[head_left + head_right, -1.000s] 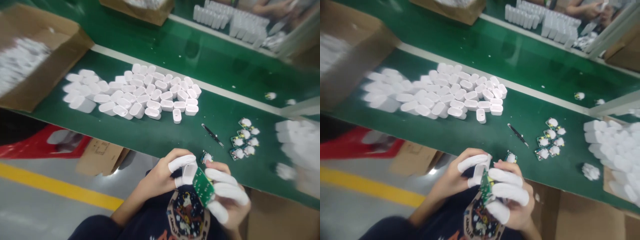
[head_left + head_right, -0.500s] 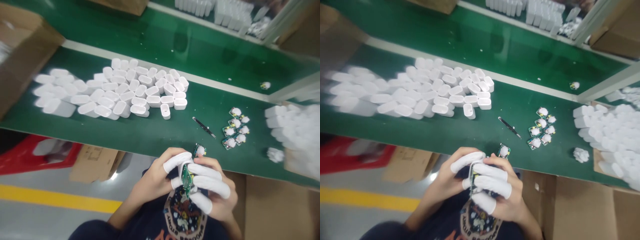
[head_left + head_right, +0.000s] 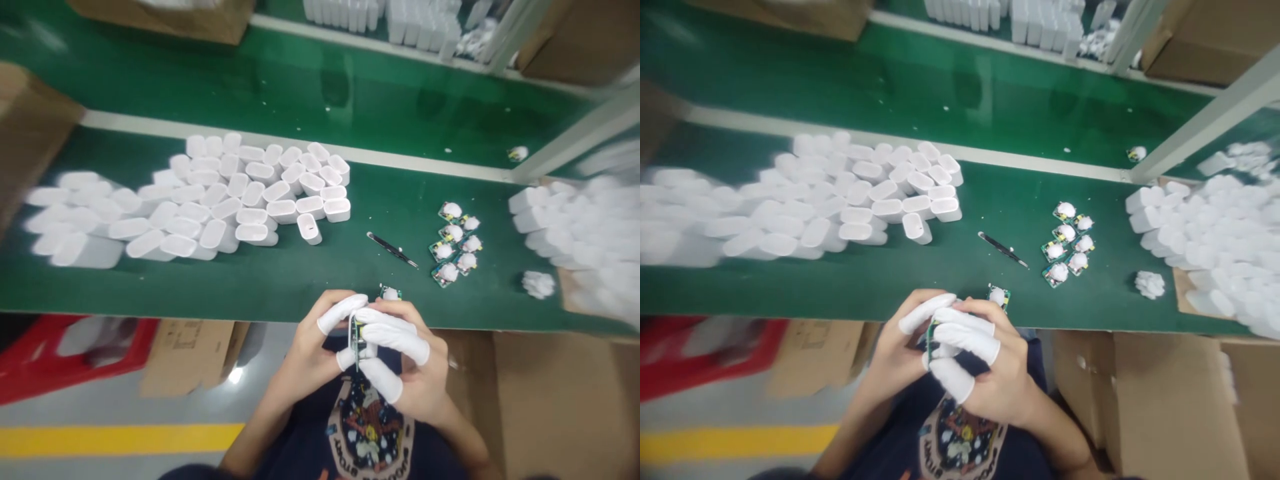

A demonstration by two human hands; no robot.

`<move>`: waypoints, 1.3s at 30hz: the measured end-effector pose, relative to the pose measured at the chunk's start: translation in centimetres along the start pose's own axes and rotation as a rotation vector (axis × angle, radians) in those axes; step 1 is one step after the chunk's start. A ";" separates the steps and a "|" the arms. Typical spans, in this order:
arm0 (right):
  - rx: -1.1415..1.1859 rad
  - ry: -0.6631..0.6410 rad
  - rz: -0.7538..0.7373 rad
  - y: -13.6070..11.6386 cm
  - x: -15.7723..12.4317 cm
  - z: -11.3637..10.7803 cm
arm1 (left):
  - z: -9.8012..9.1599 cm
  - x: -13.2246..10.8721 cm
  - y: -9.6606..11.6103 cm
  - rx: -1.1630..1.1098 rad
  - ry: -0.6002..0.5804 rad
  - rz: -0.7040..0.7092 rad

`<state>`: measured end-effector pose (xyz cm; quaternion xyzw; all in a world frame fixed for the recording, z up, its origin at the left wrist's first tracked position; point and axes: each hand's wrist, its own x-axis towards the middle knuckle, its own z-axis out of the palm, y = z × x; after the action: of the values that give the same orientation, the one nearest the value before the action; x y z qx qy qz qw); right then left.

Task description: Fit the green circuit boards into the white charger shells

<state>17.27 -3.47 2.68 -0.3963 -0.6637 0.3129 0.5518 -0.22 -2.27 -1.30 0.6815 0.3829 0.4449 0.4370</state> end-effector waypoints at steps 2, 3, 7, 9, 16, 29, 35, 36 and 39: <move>-0.002 0.031 -0.005 0.2 0.0 0.0 | 0.3 0.0 -0.2 -0.071 0.005 -0.046; -0.006 0.041 -0.008 0.3 0.0 0.0 | 0.5 0.0 -0.3 -0.093 0.006 -0.067; -0.003 0.050 -0.028 0.6 -0.2 -0.2 | 0.7 0.0 -0.2 -0.094 0.003 -0.097; 0.017 0.050 -0.037 0.6 -0.5 -0.4 | 0.6 0.0 0.0 -0.096 0.004 -0.082; 0.060 0.014 -0.034 0.3 -1.1 -0.7 | 0.6 -0.3 0.5 -0.109 -0.021 -0.048; 0.113 0.077 0.087 0.5 -1.8 0.5 | 0.8 -0.6 -0.1 -0.159 -0.022 -0.084; 0.099 0.057 -0.006 0.9 -2.7 0.3 | 0.9 -0.5 0.1 -0.112 -0.028 -0.028; 0.088 0.046 -0.026 0.9 -2.8 0.2 | 0.9 -0.5 0.2 -0.095 -0.035 -0.010; 0.020 -0.016 -0.083 0.7 -2.7 -0.6 | 0.6 -0.5 0.3 -0.030 -0.044 0.043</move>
<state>18.14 -5.46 0.92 -0.3605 -0.6807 0.2995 0.5630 0.24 -2.95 -1.27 0.6925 0.3518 0.4447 0.4460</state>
